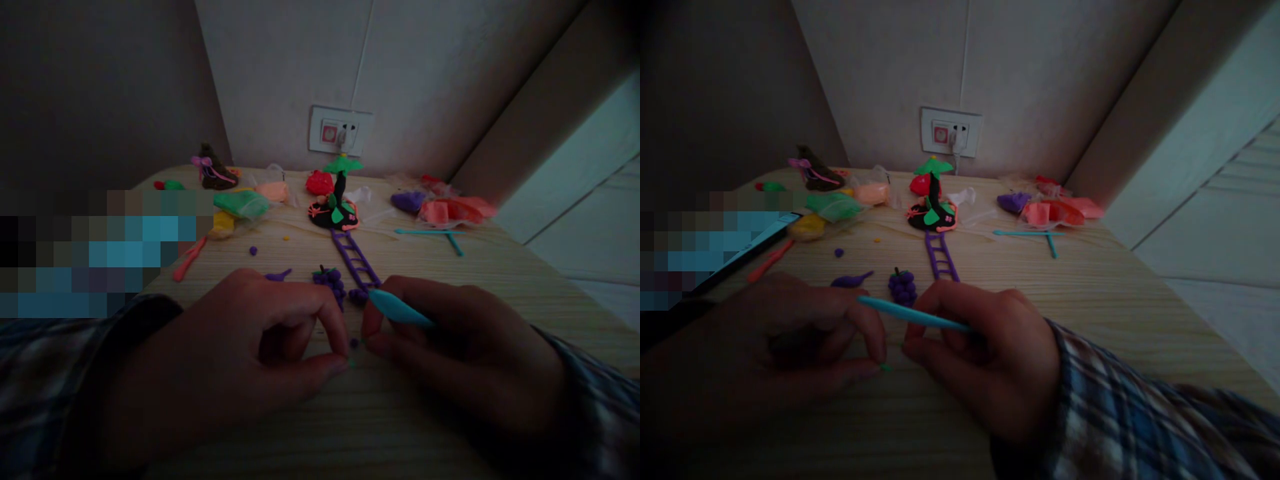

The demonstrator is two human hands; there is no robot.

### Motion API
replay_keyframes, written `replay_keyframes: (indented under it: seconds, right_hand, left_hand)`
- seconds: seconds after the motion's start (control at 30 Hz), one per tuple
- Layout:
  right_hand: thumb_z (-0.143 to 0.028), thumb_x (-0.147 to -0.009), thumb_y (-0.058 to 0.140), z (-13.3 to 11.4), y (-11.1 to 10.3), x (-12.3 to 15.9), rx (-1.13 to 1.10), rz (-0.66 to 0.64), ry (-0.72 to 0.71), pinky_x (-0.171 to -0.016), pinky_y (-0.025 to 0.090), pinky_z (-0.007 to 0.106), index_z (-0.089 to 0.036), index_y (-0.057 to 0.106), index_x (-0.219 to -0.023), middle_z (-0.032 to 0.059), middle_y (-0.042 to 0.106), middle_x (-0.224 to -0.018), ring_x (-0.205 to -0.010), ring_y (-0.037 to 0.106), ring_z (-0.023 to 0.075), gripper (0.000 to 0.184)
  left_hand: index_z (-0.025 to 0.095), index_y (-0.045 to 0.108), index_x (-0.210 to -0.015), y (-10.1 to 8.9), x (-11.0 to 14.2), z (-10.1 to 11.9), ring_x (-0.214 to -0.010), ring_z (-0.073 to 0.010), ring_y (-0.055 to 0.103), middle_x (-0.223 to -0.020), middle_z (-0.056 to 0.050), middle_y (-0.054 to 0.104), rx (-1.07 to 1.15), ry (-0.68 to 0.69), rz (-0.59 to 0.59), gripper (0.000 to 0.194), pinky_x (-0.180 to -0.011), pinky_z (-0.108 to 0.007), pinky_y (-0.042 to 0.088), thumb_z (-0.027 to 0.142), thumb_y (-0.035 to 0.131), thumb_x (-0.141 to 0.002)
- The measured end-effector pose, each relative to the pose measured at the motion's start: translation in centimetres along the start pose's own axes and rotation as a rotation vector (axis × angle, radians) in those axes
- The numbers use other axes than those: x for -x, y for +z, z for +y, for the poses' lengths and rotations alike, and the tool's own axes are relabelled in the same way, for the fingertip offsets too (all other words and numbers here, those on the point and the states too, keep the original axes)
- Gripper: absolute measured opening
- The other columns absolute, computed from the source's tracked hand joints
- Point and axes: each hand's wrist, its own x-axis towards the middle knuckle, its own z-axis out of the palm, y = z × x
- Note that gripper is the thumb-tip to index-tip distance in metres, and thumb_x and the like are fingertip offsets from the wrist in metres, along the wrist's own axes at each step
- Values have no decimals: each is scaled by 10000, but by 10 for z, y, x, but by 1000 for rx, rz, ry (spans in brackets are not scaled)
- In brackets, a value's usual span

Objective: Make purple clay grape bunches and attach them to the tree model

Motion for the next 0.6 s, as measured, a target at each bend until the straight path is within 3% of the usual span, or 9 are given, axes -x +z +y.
replay_keyframes:
  seconds: [0.27, 0.4, 0.6]
  right_hand:
    - [-169, -947, 503, 10, -9, 0, 512, 108, -172, -452, 355, 230, -247, 672, -911, -62, 629, -553, -413, 521, 107, 189]
    - [-117, -885, 492, 11, -9, 1, 546, 80, -229, -502, 419, 241, -246, 688, -925, -37, 748, -674, -494, 659, 129, 238]
    - [-117, -875, 443, 9, -10, 2, 544, 69, -231, -537, 472, 252, -247, 672, -891, -32, 787, -719, -561, 730, 149, 264]
  left_hand:
    - [255, 709, -827, 5, 9, -10, -400, -38, 374, -508, 140, 460, -63, 108, 11, 198, -417, -116, 255, 91, 599, -823]
    - [240, 666, -774, 6, 12, -10, -415, -31, 418, -518, 139, 467, -146, 131, -21, 174, -440, -125, 281, 108, 581, -850]
    - [229, 635, -773, 4, 10, -10, -451, -24, 449, -569, 138, 512, -250, 172, -42, 191, -495, -125, 325, 89, 539, -861]
